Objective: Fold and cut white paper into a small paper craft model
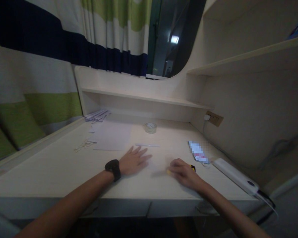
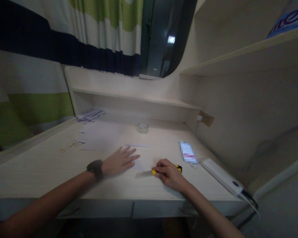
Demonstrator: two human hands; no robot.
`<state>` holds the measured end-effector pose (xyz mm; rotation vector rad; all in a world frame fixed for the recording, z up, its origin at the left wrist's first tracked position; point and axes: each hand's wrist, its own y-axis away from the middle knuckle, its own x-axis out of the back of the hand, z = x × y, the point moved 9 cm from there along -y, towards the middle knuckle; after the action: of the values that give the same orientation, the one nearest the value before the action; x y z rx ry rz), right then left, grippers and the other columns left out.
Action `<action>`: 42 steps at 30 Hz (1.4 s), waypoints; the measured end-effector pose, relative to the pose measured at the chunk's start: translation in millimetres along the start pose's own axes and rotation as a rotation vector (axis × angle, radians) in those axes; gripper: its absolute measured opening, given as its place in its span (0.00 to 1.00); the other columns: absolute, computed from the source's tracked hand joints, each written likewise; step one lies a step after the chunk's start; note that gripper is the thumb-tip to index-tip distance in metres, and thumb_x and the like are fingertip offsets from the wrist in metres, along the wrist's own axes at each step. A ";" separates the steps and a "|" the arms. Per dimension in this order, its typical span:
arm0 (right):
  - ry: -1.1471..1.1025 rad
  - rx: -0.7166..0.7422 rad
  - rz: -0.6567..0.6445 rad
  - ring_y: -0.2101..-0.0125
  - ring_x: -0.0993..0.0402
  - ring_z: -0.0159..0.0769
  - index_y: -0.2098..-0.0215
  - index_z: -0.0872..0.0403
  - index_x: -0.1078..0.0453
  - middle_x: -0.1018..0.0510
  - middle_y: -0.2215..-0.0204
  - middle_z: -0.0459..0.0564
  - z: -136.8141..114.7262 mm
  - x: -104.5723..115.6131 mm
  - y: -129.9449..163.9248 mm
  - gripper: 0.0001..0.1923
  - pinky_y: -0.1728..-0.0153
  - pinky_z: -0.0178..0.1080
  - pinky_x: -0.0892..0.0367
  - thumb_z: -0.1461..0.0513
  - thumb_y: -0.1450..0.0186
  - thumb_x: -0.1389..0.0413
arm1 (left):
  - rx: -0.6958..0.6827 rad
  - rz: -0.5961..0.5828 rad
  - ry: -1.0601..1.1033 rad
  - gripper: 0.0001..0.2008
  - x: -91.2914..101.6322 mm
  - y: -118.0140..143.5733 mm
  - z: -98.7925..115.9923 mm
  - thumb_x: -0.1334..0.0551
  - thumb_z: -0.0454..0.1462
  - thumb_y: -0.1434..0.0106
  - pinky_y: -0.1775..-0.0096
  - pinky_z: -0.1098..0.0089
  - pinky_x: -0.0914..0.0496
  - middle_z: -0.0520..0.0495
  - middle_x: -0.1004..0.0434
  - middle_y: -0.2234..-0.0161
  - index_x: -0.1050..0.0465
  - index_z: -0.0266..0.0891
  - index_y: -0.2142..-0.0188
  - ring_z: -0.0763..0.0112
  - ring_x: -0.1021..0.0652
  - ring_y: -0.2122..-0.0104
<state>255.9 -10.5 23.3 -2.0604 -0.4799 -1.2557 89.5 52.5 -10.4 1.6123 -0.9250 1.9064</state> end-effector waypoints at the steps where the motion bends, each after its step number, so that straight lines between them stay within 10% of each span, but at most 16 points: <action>1: -0.004 -0.006 -0.002 0.61 0.35 0.37 0.57 0.51 0.27 0.29 0.64 0.52 0.8 0.4 2.0 0.12 0.60 0.39 0.38 0.59 0.34 0.50 | 0.005 0.000 0.008 0.25 0.2 -0.2 -0.1 0.60 0.51 0.33 0.44 0.47 0.59 0.47 0.52 0.37 0.48 0.54 0.39 0.53 0.50 0.39; 13: 0.006 -0.076 0.050 0.62 0.34 0.37 0.59 0.50 0.26 0.30 0.65 0.51 7.1 2.0 7.8 0.13 0.61 0.38 0.38 0.56 0.35 0.50 | -0.081 -0.020 0.101 0.24 28.2 7.1 -1.4 0.41 0.50 0.42 0.52 0.63 0.38 0.42 0.30 0.49 0.32 0.43 0.50 0.58 0.29 0.51; 18: 0.016 -0.086 0.052 0.63 0.33 0.36 0.61 0.50 0.25 0.29 0.65 0.51 5.9 3.4 7.7 0.13 0.62 0.38 0.38 0.56 0.34 0.51 | -0.103 -0.024 0.082 0.07 35.3 7.4 3.0 0.42 0.37 0.40 0.61 0.67 0.34 0.46 0.22 0.66 0.25 0.41 0.66 0.63 0.24 0.63; 27: 0.008 -0.090 0.048 0.62 0.33 0.37 0.59 0.49 0.26 0.29 0.65 0.51 9.8 1.2 7.7 0.13 0.61 0.39 0.38 0.56 0.35 0.51 | 0.023 0.045 -0.055 0.14 55.5 5.5 8.6 0.48 0.32 0.41 0.67 0.65 0.34 0.40 0.24 0.75 0.25 0.36 0.75 0.62 0.24 0.72; 34: 0.012 -0.084 0.058 0.63 0.33 0.37 0.60 0.50 0.26 0.30 0.65 0.51 8.5 0.5 9.1 0.12 0.62 0.39 0.37 0.57 0.35 0.50 | 0.251 0.435 0.619 0.15 108.5 14.1 -20.0 0.42 0.46 0.41 0.68 0.70 0.35 0.46 0.24 0.71 0.23 0.38 0.72 0.67 0.27 0.70; 42: 0.060 -0.132 0.157 0.64 0.33 0.37 0.55 0.51 0.30 0.31 0.63 0.53 10.9 9.7 5.7 0.13 0.64 0.39 0.35 0.61 0.35 0.52 | 0.523 0.385 1.454 0.16 35.6 32.2 -48.4 0.33 0.44 0.49 0.72 0.72 0.35 0.45 0.26 0.71 0.28 0.32 0.67 0.71 0.27 0.73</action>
<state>270.9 -7.2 26.4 -2.1175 -0.2080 -1.2802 27.3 65.0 14.4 -0.1314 -0.0576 2.8815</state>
